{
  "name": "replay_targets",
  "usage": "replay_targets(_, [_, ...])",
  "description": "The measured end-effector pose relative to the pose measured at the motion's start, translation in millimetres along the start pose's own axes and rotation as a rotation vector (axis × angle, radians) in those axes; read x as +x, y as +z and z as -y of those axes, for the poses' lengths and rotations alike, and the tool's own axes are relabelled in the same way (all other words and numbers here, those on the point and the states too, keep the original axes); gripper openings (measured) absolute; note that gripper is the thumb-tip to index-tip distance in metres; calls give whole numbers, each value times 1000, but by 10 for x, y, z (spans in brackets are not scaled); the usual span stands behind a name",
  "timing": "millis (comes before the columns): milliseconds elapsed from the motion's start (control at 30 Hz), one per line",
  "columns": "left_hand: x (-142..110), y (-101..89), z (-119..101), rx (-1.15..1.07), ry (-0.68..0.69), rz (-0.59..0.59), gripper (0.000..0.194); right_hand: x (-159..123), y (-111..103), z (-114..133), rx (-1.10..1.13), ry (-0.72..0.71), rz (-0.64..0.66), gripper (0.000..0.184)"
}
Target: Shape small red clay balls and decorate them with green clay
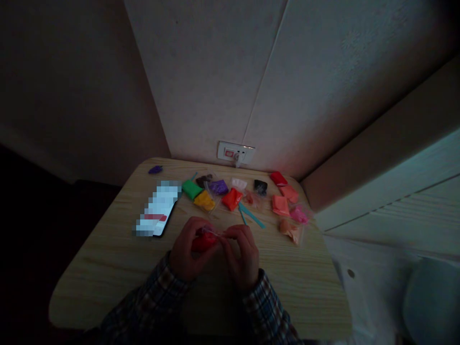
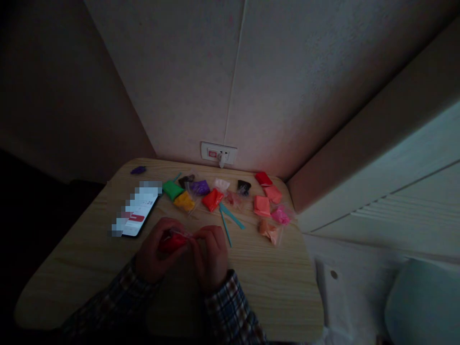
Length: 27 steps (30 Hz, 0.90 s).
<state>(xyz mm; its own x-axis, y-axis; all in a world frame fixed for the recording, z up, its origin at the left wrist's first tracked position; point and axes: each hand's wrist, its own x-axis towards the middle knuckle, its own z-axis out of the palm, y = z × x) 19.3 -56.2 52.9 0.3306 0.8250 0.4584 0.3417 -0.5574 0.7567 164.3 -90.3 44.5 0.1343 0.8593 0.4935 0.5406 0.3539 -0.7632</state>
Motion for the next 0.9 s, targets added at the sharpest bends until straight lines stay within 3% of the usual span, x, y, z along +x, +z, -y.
replay_targets(200, [-10,-22,29,-328,-315,78,9,6,-6,33,16,-10,-7,11])
replay_targets(500, [12,-7,16,-494,-472,52,10,26,-20,48,20,-16,-38,12])
replay_targets(700, [2,-18,57,-477,-478,120,13,14,-17,40,29,13,-27,10])
replay_targets(900, [-19,-8,111,-369,-412,60,10,17,7,35,46,23,16,4])
